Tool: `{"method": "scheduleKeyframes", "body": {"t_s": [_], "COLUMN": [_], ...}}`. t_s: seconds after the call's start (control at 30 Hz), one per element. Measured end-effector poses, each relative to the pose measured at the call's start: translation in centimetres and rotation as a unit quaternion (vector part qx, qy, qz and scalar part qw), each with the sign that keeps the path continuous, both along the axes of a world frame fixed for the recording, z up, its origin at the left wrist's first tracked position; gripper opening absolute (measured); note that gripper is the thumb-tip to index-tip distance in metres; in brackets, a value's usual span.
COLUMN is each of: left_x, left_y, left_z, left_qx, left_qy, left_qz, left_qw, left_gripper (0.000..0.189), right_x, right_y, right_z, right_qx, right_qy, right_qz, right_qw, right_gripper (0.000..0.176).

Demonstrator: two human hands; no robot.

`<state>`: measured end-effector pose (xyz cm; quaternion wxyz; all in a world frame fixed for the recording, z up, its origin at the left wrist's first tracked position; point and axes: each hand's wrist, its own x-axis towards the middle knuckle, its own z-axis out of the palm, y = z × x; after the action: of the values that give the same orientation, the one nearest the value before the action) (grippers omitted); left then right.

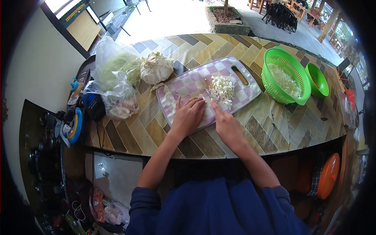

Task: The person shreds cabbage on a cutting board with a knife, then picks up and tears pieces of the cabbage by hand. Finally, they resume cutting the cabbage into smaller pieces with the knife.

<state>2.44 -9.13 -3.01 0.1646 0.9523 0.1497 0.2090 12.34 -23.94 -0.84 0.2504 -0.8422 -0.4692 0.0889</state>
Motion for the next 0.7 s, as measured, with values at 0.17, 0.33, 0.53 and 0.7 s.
{"method": "scheduleKeyframes", "body": {"t_s": [0.17,0.33,0.53,0.7], "left_x": [0.0,0.0,-0.1,-0.1], "left_y": [0.0,-0.1,-0.1,-0.1], "left_z": [0.2,0.2,0.2,0.3], "left_qx": [0.001,-0.004,-0.015,-0.013], "left_qy": [0.009,-0.002,0.003,0.008], "left_qz": [-0.002,-0.002,-0.004,-0.005], "left_qw": [1.0,1.0,1.0,1.0], "left_gripper": [0.028,0.029,0.028,0.028], "right_x": [0.9,-0.2,-1.7,-1.5], "right_y": [-0.9,-2.5,-2.1,0.3], "right_z": [1.7,1.3,1.4,0.4], "right_qx": [0.094,0.071,-0.032,-0.04], "right_qy": [0.122,0.092,0.03,0.007], "right_qz": [0.044,0.063,0.031,0.021], "right_qw": [0.987,0.991,0.999,0.999], "right_gripper": [0.045,0.047,0.054,0.06]}}
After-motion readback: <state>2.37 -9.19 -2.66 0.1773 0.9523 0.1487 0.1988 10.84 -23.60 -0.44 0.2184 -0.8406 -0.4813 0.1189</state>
